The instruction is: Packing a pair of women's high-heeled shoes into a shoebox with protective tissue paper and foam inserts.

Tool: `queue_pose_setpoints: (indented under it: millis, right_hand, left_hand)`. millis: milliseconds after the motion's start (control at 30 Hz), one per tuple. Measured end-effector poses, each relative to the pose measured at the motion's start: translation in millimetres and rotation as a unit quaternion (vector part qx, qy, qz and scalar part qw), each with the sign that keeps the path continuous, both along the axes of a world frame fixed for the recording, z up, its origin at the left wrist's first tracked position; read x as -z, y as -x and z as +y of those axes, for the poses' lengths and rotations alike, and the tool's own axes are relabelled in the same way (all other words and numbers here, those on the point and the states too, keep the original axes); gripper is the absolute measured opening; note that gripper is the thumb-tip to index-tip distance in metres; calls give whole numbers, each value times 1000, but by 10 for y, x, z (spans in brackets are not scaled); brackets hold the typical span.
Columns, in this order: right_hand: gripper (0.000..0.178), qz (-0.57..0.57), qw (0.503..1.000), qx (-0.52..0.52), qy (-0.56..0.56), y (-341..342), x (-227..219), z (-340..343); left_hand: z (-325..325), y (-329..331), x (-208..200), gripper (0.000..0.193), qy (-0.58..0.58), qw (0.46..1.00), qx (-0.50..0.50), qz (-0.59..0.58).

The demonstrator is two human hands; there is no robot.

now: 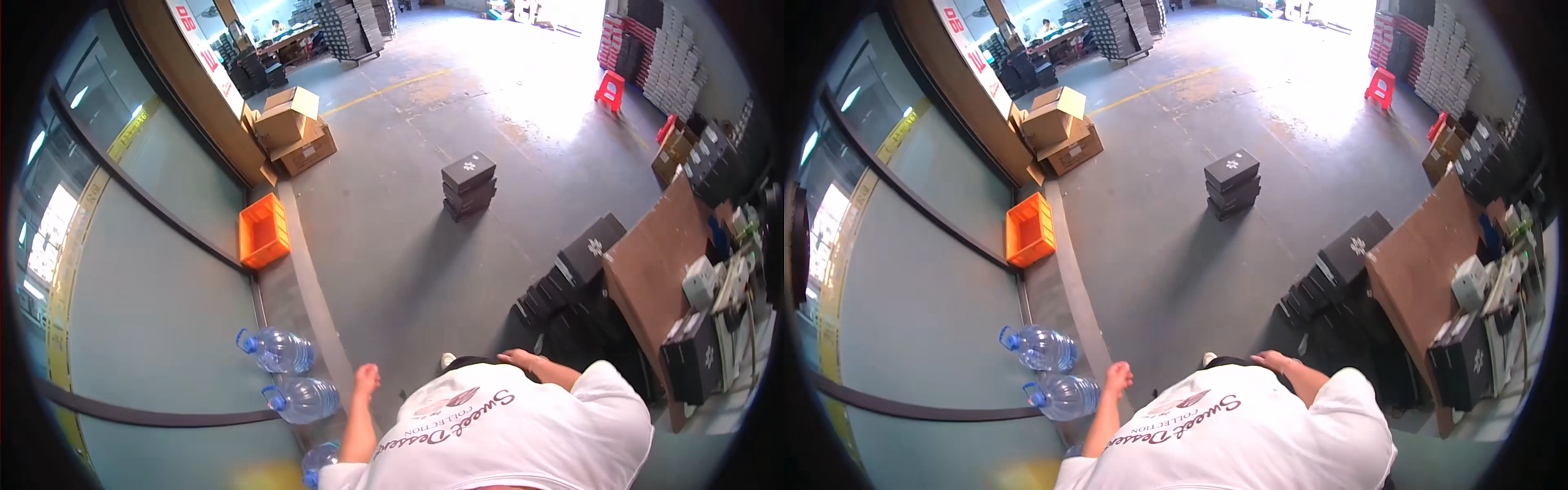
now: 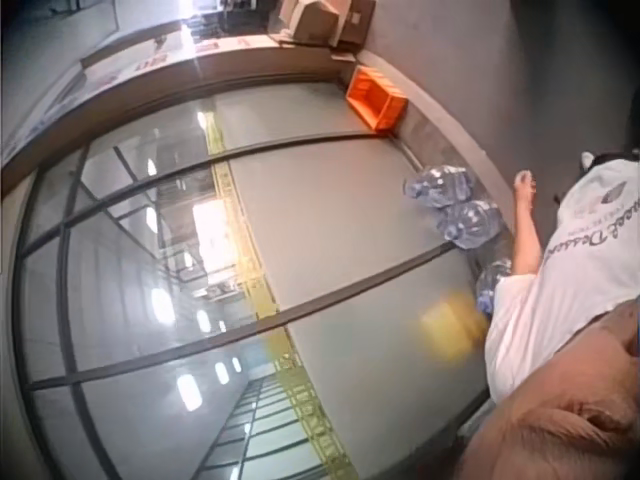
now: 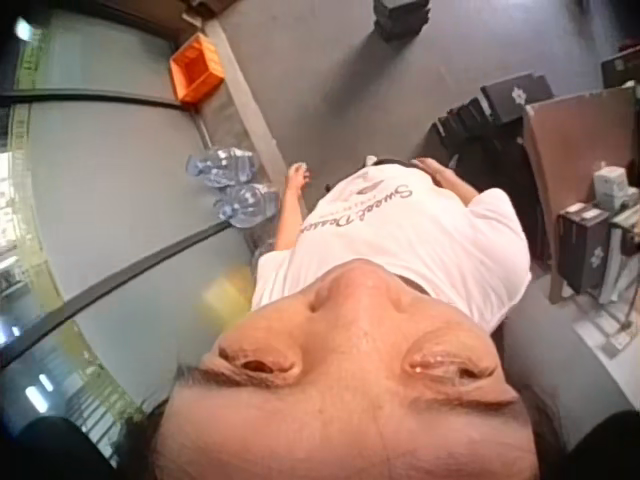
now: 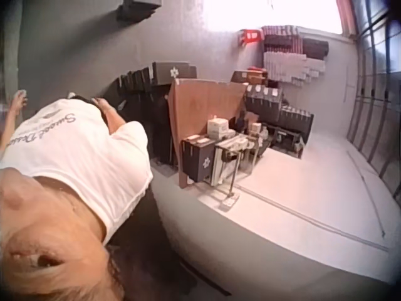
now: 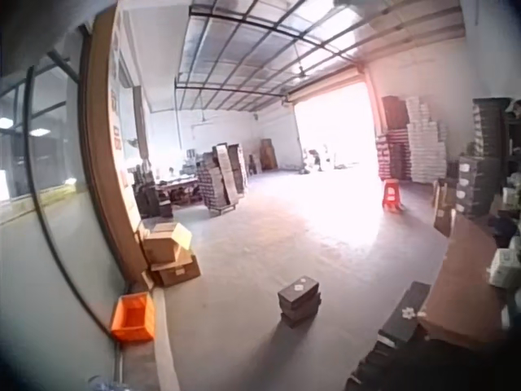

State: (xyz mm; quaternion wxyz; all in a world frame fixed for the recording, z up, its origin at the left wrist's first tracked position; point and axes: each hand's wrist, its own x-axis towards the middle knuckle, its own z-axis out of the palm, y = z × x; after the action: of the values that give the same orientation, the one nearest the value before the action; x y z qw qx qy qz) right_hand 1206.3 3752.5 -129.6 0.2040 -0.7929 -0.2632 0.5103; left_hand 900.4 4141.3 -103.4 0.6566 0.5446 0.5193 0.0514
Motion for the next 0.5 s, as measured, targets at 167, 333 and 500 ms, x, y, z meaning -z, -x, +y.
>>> queue_pose_setpoints:
  millis: [167, 333, 500]
  right_hand:
    - [47, -85, 972, -217, -18, -1276, -666, 2458]
    - [45, -118, 964, -208, -117, -2297, -575, 4635]
    - [45, -97, 939, -329, -21, -2851, -118, 5441]
  left_hand:
    - [181, 57, 607, 26, 50, 994, -35, 91]
    - [1377, -650, 642, 21, 148, 973, -106, 139]
    - [3326, -1759, 532, 18, 135, 978, -80, 135]
